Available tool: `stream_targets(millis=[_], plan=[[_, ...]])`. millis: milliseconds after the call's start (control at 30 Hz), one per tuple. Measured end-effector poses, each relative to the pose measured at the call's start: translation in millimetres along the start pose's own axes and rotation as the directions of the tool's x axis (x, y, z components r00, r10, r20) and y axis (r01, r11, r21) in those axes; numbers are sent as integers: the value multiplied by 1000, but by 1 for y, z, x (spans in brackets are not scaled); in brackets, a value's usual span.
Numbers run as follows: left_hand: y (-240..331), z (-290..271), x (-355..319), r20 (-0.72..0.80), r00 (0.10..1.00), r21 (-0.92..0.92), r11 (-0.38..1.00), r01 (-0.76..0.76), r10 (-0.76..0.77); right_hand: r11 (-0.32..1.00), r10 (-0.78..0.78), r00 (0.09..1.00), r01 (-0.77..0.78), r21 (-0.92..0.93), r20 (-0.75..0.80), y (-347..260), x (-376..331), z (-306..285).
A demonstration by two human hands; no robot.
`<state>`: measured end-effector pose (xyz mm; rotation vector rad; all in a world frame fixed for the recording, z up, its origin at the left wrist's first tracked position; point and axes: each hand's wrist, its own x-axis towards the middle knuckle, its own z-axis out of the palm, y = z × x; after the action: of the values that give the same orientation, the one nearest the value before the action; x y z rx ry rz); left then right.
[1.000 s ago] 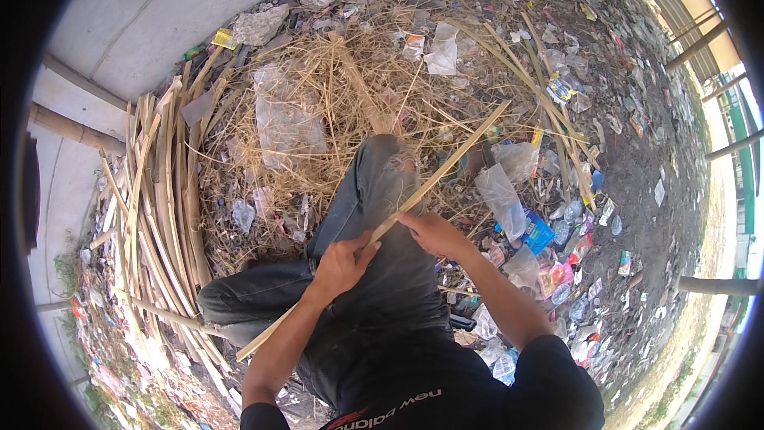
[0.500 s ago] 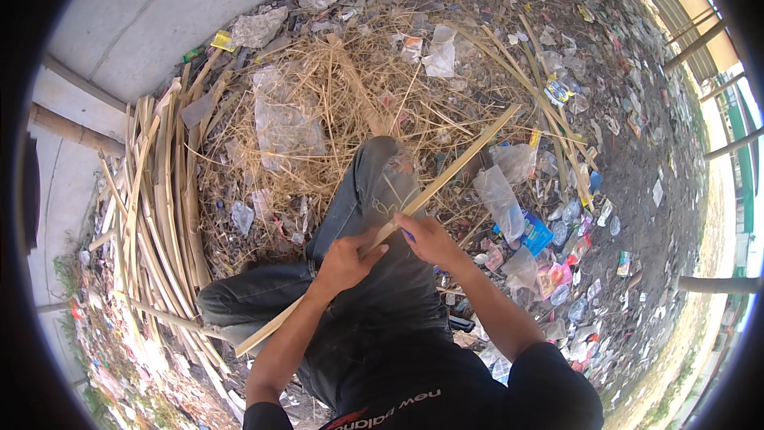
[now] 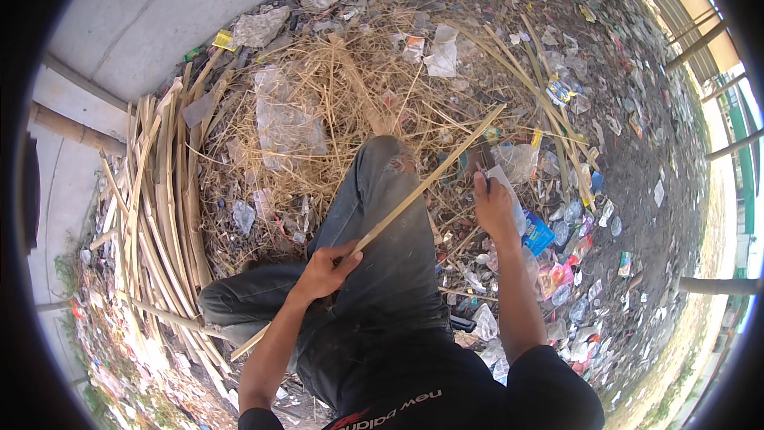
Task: The person sits cross-legged on a debris-strewn ground and uses a blue utility knife to shave thin strips off a long bamboo pole. The person holds the pole with the left hand and scrapes the blade along its length with the right hand, creating a pile of bamboo shavings on the ground.
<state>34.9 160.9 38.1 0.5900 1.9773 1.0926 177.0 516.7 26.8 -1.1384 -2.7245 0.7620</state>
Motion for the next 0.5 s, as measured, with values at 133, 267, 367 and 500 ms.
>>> stream_targets(millis=[133, 267, 367, 500], plan=[[-1, 5, -3, -88, 989, 97, 989, -111, 119, 944, -329, 940, 328, 26, 90, -49, -35, 21], [-2, 15, 1, -150, 976, 201, 971, -128, 160, 969, -234, 913, 246, 8, 335, -97, -68, 30], [12, 15, -1, -146, 981, 272, 958, -87, 131, 964, -258, 909, 267, 18, 327, -97, -76, 35], [20, 12, -12, -159, 978, 359, 930, -71, 136, 992, -124, 965, 114, 54, 232, -66, -40, 33]])
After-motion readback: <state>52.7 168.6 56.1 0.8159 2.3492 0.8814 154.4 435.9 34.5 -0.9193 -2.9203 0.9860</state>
